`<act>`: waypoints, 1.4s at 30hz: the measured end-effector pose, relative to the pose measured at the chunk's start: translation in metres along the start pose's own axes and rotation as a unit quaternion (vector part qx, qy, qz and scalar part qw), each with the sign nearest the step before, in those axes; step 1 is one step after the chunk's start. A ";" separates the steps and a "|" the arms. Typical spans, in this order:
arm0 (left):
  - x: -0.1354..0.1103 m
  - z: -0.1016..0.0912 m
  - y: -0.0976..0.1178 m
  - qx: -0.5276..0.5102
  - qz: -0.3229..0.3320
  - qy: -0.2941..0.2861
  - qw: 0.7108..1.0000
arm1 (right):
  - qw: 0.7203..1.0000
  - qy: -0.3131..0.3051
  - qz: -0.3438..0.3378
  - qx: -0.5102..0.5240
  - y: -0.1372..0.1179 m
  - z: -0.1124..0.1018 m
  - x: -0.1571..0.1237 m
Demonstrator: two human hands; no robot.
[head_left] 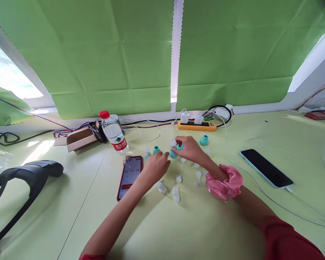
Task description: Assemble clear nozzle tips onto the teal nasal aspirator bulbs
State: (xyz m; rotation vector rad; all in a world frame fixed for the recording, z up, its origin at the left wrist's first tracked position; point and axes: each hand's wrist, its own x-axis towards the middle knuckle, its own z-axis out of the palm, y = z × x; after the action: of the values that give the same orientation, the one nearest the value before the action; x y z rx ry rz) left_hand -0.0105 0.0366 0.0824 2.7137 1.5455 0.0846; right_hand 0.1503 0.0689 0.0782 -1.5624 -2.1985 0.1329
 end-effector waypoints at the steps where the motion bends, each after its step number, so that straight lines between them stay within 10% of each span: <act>1: 0.004 0.013 0.006 0.009 -0.002 -0.008 1.000 | 1.000 -0.008 0.007 -0.022 0.001 0.004 0.001; 9: 0.008 0.062 0.009 0.055 0.021 -0.033 0.998 | 0.992 -0.021 0.028 -0.120 0.009 0.018 0.006; 17: 0.013 0.055 -0.001 0.046 0.093 -0.058 0.993 | 0.989 0.024 -0.026 -0.142 -0.012 -0.019 -0.013; 20: 0.013 0.054 -0.002 0.038 0.102 -0.059 0.992 | 0.989 -0.070 -0.078 -0.108 -0.017 -0.024 -0.028; 24: 0.015 0.052 -0.005 0.023 0.105 -0.043 0.993 | 0.978 -0.188 -0.061 -0.065 -0.010 -0.001 -0.044; 32: 0.014 0.025 -0.012 -0.118 0.078 0.046 0.989 | 0.981 -0.183 -0.063 -0.030 0.012 0.038 -0.040; 42: -0.005 -0.023 -0.010 -0.615 -0.029 0.151 0.773 | 0.960 -0.245 -0.132 -0.020 0.019 0.011 -0.033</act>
State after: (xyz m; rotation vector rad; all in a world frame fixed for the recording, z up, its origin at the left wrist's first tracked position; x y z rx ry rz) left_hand -0.0227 0.0372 0.1047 1.5889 0.9634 1.1202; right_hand 0.1715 0.0476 0.0521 -1.3425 -2.7836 0.4369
